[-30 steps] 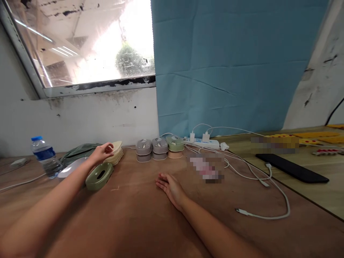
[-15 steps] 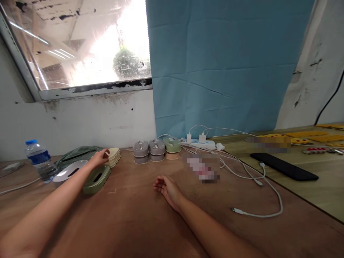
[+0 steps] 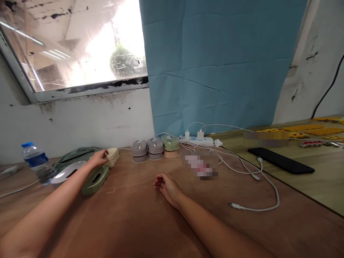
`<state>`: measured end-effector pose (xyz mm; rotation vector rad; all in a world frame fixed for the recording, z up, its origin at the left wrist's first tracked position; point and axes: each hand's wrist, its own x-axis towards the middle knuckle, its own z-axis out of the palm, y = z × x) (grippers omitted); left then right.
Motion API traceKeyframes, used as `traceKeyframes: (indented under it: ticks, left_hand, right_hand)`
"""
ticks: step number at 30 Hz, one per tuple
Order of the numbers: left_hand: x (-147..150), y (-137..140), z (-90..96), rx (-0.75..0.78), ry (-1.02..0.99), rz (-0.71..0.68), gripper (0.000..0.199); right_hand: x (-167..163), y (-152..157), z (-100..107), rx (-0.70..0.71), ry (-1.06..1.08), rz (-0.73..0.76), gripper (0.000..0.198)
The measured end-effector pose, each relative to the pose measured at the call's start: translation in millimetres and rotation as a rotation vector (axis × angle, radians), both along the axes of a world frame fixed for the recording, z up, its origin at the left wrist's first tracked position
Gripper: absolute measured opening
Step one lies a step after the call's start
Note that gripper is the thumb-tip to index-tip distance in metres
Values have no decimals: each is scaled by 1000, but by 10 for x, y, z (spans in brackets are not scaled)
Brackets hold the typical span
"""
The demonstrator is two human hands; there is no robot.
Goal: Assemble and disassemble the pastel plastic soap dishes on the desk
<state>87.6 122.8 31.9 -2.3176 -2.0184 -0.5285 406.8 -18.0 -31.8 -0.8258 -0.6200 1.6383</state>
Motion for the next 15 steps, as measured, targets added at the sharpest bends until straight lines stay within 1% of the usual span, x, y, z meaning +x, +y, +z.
traceKeyframes:
  ticks: [2,4,7,9,12,13,15]
  left_hand:
    - [65,14,31,20,-1,11,27]
    - [189,29,74,57,-19,23,30]
    - [519,49,131,123,-71,-2,40]
    - [806,63,133,153,-112,-65,49]
    - [1219,91,56,179,-161,-174,67]
    - [1328,103,9,192,-177,-199,69]
    - [1487,131,-102,228,-212,-227,68]
  right_hand:
    - [-1,0,2,-2,4,3,13]
    - [-2,1,5,-3,5,4,13]
    - [-1,5,5,-2,0,3,13]
    - [3,8,0,3,-7,2,13]
    - [5,11,-10,30,-32,3,12]
    - [5,11,-13,47,-45,4,12]
    - [4,9,-16,99,-81,9,12]
